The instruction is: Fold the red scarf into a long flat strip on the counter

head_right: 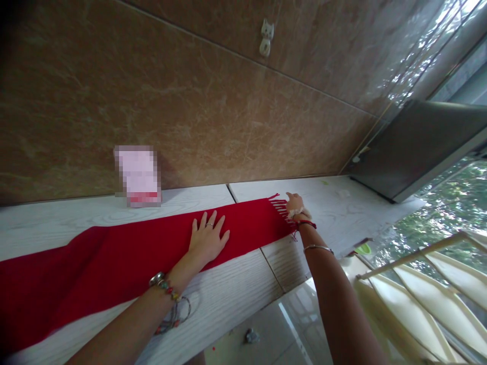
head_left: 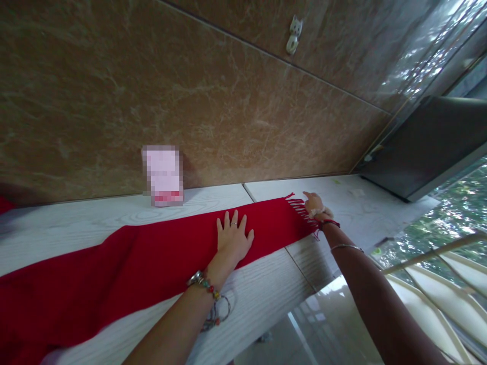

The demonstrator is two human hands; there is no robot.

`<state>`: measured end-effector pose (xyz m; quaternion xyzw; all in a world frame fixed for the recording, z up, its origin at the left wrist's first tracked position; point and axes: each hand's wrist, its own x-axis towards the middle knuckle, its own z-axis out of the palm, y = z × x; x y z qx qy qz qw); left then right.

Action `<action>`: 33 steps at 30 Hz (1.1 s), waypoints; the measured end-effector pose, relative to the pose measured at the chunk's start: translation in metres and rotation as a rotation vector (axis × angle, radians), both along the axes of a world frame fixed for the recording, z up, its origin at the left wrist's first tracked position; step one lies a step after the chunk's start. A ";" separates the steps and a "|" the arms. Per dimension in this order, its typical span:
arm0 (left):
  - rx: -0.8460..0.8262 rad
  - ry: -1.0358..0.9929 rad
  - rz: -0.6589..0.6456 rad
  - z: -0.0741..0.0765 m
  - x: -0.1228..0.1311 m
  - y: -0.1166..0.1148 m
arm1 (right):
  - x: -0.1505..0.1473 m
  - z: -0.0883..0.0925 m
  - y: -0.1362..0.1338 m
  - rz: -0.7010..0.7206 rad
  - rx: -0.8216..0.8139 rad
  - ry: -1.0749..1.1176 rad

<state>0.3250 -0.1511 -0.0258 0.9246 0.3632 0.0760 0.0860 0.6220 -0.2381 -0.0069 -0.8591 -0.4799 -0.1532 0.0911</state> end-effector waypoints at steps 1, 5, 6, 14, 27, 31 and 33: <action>-0.002 0.000 0.001 0.000 0.000 0.000 | -0.003 0.001 -0.001 -0.017 -0.001 0.003; -0.008 0.009 0.004 0.001 0.000 0.000 | -0.048 -0.007 -0.002 0.109 -0.026 0.045; -0.006 0.012 0.003 0.002 0.000 0.000 | -0.064 -0.012 -0.004 0.180 -0.038 0.057; -0.057 0.097 -0.025 0.007 -0.002 0.009 | -0.141 -0.042 -0.019 0.424 -0.132 0.138; -0.153 0.262 -0.113 0.055 0.037 0.084 | -0.199 0.000 -0.035 0.716 -0.259 -0.099; -0.215 0.261 -0.158 0.055 0.038 0.091 | -0.206 0.002 -0.025 0.724 -0.367 -0.243; -0.237 0.245 -0.177 0.053 0.038 0.092 | -0.206 0.001 -0.022 0.700 -0.355 -0.287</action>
